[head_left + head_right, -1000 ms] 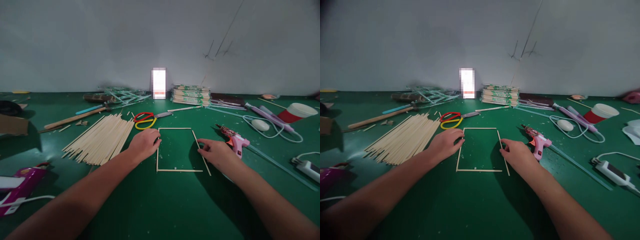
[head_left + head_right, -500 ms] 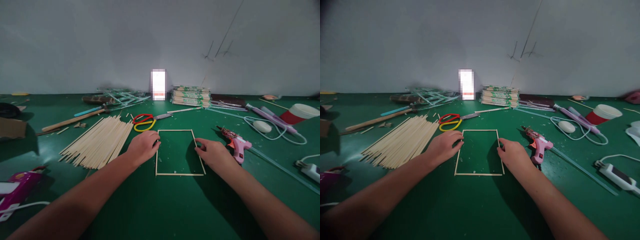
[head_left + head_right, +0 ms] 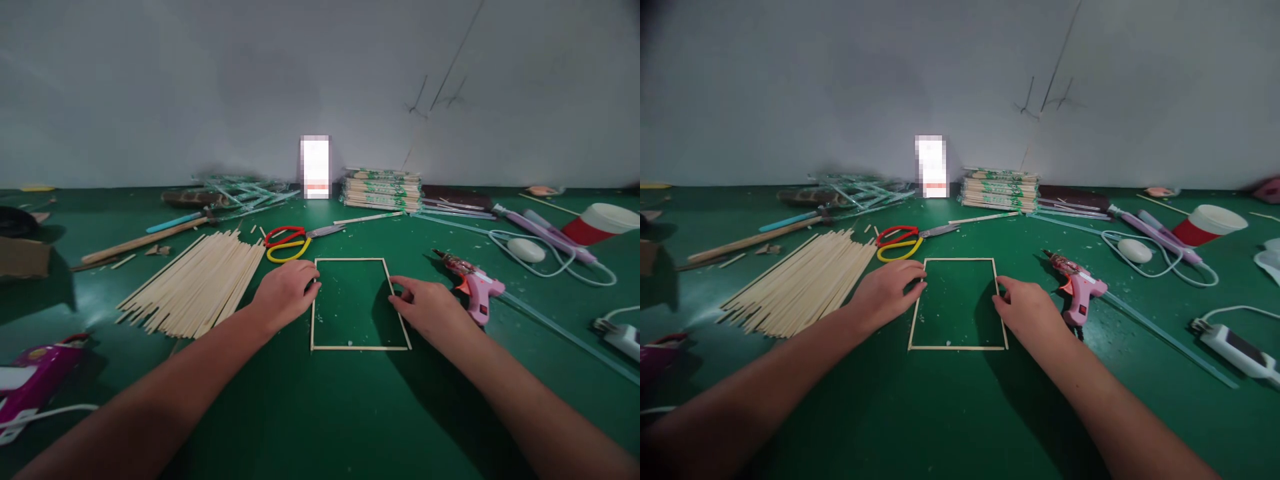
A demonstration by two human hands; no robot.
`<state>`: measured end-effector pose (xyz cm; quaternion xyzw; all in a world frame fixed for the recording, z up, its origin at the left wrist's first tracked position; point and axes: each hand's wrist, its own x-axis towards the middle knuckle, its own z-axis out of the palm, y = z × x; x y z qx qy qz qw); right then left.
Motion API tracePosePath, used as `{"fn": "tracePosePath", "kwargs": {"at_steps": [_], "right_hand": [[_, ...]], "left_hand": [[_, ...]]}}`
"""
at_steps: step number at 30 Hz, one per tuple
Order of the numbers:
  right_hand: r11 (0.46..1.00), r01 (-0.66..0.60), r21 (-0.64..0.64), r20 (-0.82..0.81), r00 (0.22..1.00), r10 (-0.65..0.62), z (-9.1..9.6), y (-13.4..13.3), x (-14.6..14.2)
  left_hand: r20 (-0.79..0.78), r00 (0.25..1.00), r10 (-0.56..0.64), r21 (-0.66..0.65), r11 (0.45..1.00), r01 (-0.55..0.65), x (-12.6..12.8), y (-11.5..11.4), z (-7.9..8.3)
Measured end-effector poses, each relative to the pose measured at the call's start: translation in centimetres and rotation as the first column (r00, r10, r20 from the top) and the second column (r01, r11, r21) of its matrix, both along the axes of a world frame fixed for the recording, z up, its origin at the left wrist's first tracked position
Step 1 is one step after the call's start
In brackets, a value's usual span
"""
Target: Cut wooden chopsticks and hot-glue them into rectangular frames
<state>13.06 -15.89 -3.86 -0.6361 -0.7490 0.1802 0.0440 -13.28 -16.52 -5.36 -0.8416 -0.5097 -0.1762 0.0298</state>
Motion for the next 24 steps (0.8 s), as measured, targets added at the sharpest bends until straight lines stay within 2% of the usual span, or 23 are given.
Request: {"fn": "tracePosePath", "kwargs": {"at_steps": [10, 14, 18, 21, 22, 24], "right_hand": [[0.999, 0.002, 0.035, -0.054, 0.999, 0.0, -0.7, -0.1, 0.4], [0.999, 0.009, 0.037, -0.091, 0.996, -0.006, -0.3, -0.3, 0.4], [0.985, 0.075, 0.156, -0.126, 0.99, -0.055, 1.8, -0.8, 1.2], [0.961, 0.157, 0.229, -0.025, 0.988, -0.155, 4.2, -0.9, 3.0], [0.958, 0.197, 0.208, 0.024, 0.978, -0.206, 4.9, -1.0, 3.8], [0.955, 0.284, 0.087, 0.134, 0.946, -0.294, 5.7, -1.1, 5.4]], "left_hand": [[0.006, 1.0, -0.005, 0.003, 1.0, 0.005, 0.0, 0.0, 0.0], [0.002, 1.0, -0.006, -0.011, 1.0, 0.006, -0.1, 0.0, 0.0], [-0.002, 1.0, -0.01, -0.01, 1.0, 0.01, -0.1, 0.0, 0.0], [0.002, 1.0, -0.004, -0.018, 1.0, 0.004, -0.2, -0.1, 0.1], [0.006, 1.0, 0.0, -0.026, 1.0, 0.0, -0.2, -0.1, 0.2], [0.017, 1.0, 0.013, -0.037, 0.999, -0.012, -0.2, -0.1, 0.3]]}}
